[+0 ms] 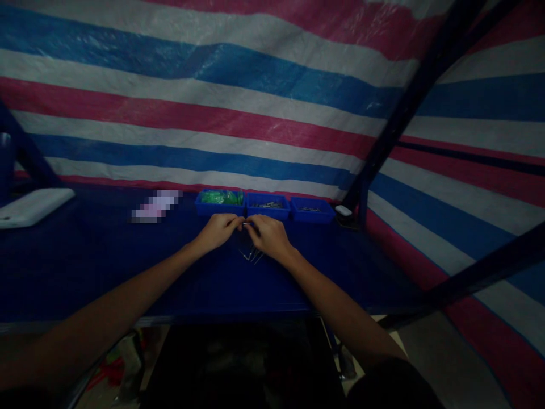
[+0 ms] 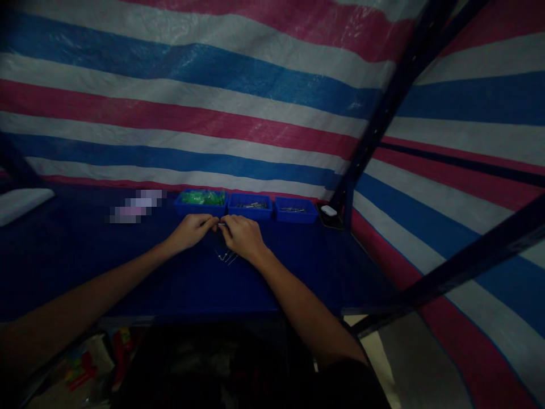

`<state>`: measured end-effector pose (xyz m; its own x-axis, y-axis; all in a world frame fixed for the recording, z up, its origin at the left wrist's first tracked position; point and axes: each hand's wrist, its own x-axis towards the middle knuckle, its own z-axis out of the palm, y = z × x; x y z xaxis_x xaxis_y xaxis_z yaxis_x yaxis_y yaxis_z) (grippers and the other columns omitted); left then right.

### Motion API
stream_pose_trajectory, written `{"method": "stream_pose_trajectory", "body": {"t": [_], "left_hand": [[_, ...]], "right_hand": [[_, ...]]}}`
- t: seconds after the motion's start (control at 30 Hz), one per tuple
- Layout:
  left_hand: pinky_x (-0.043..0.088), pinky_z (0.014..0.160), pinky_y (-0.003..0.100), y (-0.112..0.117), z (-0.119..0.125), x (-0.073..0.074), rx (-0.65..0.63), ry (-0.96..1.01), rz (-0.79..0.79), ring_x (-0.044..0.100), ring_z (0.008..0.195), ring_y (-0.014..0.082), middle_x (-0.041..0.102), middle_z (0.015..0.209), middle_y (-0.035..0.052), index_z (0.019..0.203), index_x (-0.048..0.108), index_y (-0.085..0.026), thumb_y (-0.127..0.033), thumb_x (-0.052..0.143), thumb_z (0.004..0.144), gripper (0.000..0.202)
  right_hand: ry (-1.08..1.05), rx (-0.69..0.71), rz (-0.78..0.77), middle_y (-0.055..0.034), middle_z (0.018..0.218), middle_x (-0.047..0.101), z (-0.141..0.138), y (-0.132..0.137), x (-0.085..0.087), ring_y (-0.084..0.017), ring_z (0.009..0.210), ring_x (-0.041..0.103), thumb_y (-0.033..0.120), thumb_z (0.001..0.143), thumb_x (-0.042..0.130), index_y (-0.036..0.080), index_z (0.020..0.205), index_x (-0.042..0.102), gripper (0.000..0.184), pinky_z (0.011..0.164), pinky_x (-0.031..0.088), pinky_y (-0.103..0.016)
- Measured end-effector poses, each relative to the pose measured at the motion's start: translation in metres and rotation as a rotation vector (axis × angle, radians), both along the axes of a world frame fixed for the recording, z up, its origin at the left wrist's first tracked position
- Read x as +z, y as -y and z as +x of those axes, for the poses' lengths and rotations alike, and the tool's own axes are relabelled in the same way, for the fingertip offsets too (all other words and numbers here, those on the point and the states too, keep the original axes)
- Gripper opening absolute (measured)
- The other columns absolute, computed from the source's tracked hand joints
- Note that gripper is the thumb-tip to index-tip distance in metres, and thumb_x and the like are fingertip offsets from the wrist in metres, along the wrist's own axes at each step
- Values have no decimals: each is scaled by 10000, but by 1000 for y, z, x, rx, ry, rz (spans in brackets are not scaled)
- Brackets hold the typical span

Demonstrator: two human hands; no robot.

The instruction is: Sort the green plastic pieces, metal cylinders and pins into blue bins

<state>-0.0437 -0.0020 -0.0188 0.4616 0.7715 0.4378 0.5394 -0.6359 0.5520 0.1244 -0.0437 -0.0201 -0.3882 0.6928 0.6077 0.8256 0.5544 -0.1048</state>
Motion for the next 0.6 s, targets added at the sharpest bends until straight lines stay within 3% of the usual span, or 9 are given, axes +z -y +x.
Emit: {"method": "stream_pose_trajectory", "body": {"t": [0.13,0.23,0.33,0.43,0.5,0.6], "left_hand": [[287,479,226,-1,0,-1,37,33,-63,410,448,111,419,432,-35,565,580,-158,-449,340,838,466],[344,531,229,-4,-2,-3,96,71,10,485,542,125,523,570,-8,693,613,-150,-371,347,849,379],[400,635,245,-10,-4,-7,159,-22,134,541,695,144,591,808,38,875,615,-151,-238,387,820,250],[419,713,276,-16,0,-12,219,-258,171,566,799,172,580,931,60,987,601,-171,-220,384,824,275],[426,720,304,-19,6,-13,245,-436,162,580,835,202,569,990,72,1080,569,-189,-279,385,841,315],[432,701,333,-21,18,-12,271,-610,123,590,850,240,558,1021,96,1142,533,-199,-339,379,849,359]], "right_hand": [[12,14,-25,-42,807,653,0,-2,2,-146,751,595,304,901,387,185,865,580,229,654,377,-235],[-47,-59,-29,-34,758,649,11,-8,10,-145,706,600,321,902,374,186,820,581,261,626,364,-233],[-259,-383,21,-57,742,643,38,-14,22,-178,691,604,352,897,358,169,906,564,276,620,370,-259],[-453,-769,-23,-92,753,641,72,-16,28,-244,733,610,365,858,412,138,1092,476,332,640,395,-315],[-470,-866,-131,-136,822,641,88,-16,26,-287,777,610,388,821,465,120,1152,424,428,659,410,-356],[-425,-818,-267,-173,905,627,92,-19,18,-310,821,606,434,806,474,115,1177,400,495,687,421,-384]]}}
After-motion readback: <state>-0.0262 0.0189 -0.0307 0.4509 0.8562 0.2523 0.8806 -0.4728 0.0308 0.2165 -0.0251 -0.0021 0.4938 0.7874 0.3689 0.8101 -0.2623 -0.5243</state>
